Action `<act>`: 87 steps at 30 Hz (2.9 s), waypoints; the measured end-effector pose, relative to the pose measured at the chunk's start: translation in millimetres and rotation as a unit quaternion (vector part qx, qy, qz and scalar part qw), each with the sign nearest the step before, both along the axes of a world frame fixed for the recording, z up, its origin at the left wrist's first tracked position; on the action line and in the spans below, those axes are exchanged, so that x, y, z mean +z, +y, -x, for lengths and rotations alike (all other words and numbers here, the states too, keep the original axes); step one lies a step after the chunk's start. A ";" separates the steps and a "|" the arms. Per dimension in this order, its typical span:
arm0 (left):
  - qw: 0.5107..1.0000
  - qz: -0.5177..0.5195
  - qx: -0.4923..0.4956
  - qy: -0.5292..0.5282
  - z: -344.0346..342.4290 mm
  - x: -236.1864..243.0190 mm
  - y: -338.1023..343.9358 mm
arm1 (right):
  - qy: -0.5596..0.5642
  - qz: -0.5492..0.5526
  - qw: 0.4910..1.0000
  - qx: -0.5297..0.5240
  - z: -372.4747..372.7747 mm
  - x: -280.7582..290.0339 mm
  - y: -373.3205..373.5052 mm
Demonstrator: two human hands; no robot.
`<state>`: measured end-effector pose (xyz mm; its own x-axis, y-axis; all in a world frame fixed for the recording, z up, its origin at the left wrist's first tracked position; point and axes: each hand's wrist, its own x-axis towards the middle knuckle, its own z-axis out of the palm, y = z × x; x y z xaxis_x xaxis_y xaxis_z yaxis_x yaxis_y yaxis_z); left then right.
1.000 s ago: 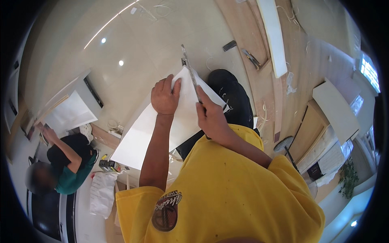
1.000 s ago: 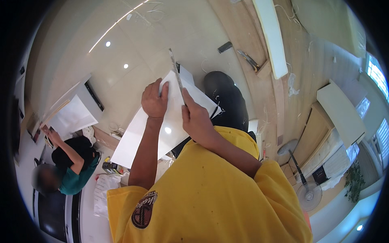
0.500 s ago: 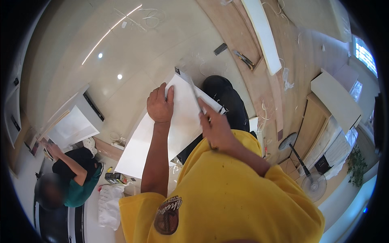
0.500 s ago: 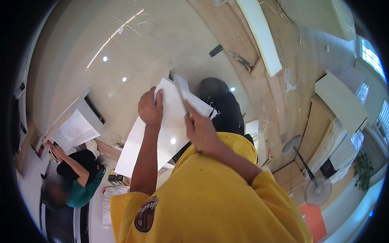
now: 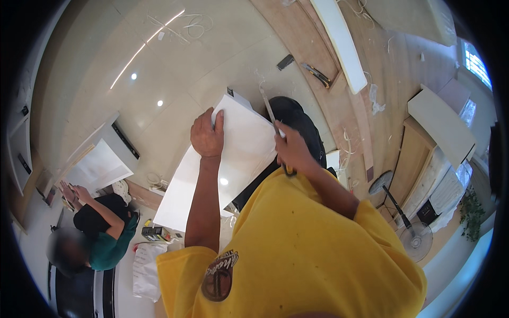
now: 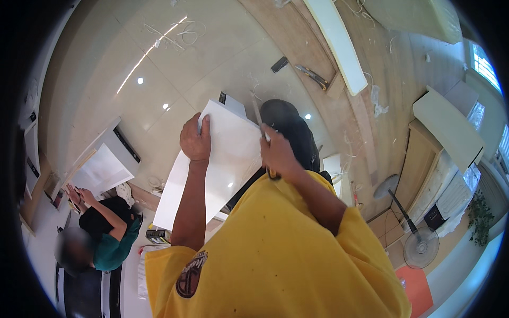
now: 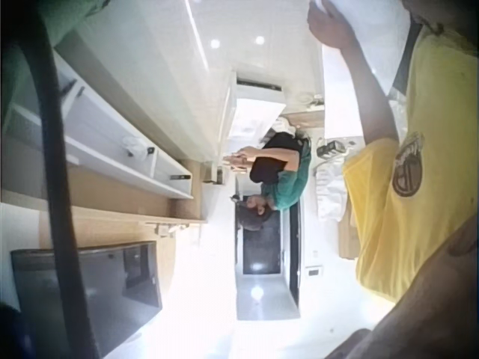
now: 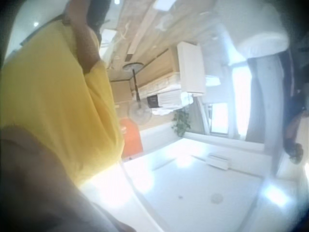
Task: The person measures and marks a white panel with a tape measure and pencil, then uses a utility knife and a wooden straightedge to score and cut the panel. The person repeatedly scores the same line to complete the cut.
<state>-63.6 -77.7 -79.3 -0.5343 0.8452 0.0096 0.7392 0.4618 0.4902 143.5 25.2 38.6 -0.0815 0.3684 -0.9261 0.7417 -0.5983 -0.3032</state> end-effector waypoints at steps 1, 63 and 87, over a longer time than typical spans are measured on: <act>1.000 -0.004 0.003 0.001 -0.5 -1.8 1.0 | 0.023 -0.033 0.999 0.015 0.1 1.6 -4.5; 0.504 -0.431 0.667 -0.340 -155.4 -40.0 -365.4 | 0.391 -0.524 0.739 0.162 -91.0 -196.4 -10.1; 0.479 -0.451 0.536 -0.530 -149.0 -59.5 -297.2 | 0.385 -0.319 0.866 -0.024 -62.8 -151.3 67.0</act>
<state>85.4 -374.9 -138.8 -0.7650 -0.0120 -0.6439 -0.5695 -0.4541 0.6852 206.3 92.2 -112.7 -0.5544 0.8051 -0.2109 0.1523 -0.1510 -0.9767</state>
